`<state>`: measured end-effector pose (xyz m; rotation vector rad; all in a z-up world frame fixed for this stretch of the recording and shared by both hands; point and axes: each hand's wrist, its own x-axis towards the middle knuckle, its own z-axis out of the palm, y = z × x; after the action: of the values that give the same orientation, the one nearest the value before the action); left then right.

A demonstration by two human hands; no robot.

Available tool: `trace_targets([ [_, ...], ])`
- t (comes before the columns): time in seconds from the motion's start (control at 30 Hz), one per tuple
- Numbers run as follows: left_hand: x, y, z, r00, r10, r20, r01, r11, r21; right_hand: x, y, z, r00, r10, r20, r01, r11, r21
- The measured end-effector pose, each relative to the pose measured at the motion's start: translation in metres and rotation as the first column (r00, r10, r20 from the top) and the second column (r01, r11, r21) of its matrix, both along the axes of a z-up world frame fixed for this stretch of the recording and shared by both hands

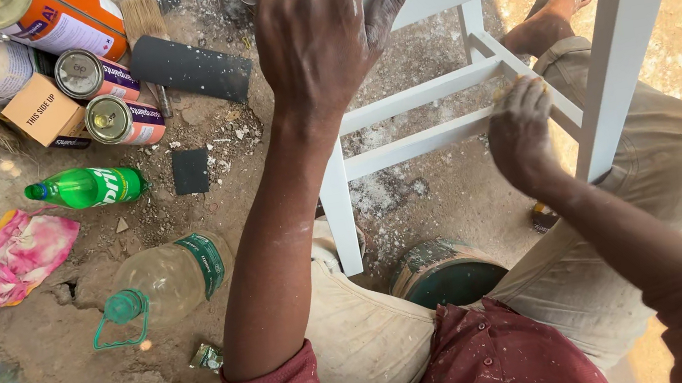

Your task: The person sits on the ground and wipes a white wooden chair frame with a yellow cloth. The person repeatedly rubs the cloth along the chair's legs and crossbars while another person works nearby.

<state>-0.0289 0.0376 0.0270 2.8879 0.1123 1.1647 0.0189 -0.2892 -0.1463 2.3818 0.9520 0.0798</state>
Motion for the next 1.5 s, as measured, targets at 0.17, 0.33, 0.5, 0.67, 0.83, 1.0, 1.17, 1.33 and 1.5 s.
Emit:
trace_targets([
  [0.17, 0.005, 0.006, 0.005, 1.0, -0.012, -0.007, 0.012, 0.999, -0.043, -0.068, 0.056, -0.014, 0.933, 0.24, -0.268, -0.135, 0.924, 0.359],
  [0.33, 0.002, 0.009, 0.004, 1.0, -0.003, 0.014, 0.003, 1.0, -0.002, -0.063, 0.02, 0.002, 0.891, 0.273, -0.363, 0.156, 0.567, 0.809],
  [0.5, 0.001, 0.011, 0.01, 0.999, 0.016, -0.036, -0.016, 1.0, -0.009, -0.053, -0.034, 0.024, 0.316, 0.394, -0.863, 0.939, -0.262, 0.224],
  [0.67, 0.0, 0.016, 0.013, 0.998, 0.012, -0.061, -0.015, 0.999, -0.042, -0.075, -0.051, -0.007, 0.092, 0.583, -0.807, 0.852, -0.465, -0.239],
  [0.83, -0.005, 0.02, 0.012, 0.999, 0.003, -0.049, -0.002, 1.0, 0.023, -0.071, -0.049, -0.028, 0.697, 0.165, -0.698, 0.715, -0.087, 0.693],
  [1.0, 0.001, 0.025, 0.018, 0.997, -0.005, -0.071, 0.004, 1.0, -0.011, -0.033, -0.023, -0.044, 0.993, -0.07, -0.099, 0.121, 0.534, 0.837],
  [1.17, -0.001, 0.029, 0.004, 0.997, -0.026, -0.066, 0.025, 0.999, -0.024, -0.039, -0.034, -0.06, 0.99, -0.065, -0.123, 0.14, 0.45, 0.882],
  [1.33, 0.016, 0.031, 0.01, 0.999, -0.001, -0.033, 0.002, 1.0, 0.007, -0.044, -0.055, -0.05, 0.534, -0.329, -0.779, 0.844, 0.255, 0.471],
  [1.5, 0.021, 0.025, 0.005, 0.998, -0.025, 0.064, 0.025, 1.0, 0.006, -0.054, -0.068, -0.044, 0.865, -0.068, -0.497, 0.502, 0.104, 0.859],
])
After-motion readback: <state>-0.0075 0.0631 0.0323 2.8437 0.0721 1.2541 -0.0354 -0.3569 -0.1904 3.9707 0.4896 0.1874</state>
